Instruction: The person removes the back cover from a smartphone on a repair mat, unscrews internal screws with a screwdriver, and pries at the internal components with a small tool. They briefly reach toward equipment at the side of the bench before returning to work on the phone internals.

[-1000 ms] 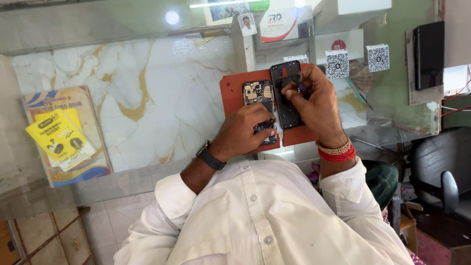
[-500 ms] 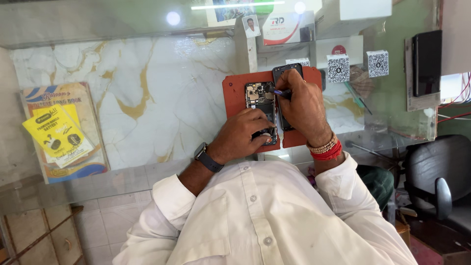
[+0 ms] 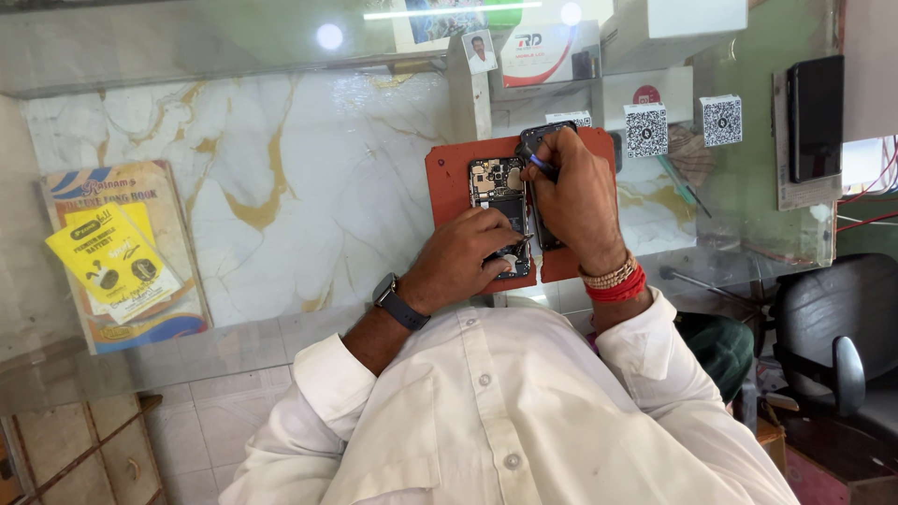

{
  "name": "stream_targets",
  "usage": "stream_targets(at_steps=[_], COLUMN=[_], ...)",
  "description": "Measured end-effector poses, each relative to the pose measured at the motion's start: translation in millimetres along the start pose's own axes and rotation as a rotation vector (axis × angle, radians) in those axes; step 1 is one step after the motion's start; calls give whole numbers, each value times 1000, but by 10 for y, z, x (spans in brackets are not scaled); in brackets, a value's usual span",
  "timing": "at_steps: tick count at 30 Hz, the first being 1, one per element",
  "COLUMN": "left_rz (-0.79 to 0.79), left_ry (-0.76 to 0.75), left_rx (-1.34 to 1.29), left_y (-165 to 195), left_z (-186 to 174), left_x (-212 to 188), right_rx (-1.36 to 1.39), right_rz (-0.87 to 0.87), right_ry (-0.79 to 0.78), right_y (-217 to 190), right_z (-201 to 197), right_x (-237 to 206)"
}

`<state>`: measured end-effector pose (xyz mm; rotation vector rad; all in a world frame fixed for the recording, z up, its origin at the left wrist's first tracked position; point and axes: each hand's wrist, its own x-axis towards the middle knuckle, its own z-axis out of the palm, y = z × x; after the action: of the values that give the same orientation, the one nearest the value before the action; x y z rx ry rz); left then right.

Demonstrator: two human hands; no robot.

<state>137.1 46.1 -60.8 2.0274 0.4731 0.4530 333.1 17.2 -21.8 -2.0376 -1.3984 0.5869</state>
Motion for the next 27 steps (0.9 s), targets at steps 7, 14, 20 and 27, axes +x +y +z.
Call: stream_targets(at_steps=[7, 14, 20, 27], left_rz=[7, 16, 41, 69], left_ry=[-10, -1, -5, -16], left_rx=[-1, -6, -7, 10], left_y=[-16, -31, 14, 36], left_z=[-17, -9, -35, -44], left_x=[16, 6, 5, 2], right_rx=[129, 260, 313, 327], right_rz=[33, 48, -52, -47], right_ry=[-34, -22, 7, -69], right_y=[125, 168, 141, 127], right_z=[42, -20, -58, -27], right_x=[64, 22, 28, 98])
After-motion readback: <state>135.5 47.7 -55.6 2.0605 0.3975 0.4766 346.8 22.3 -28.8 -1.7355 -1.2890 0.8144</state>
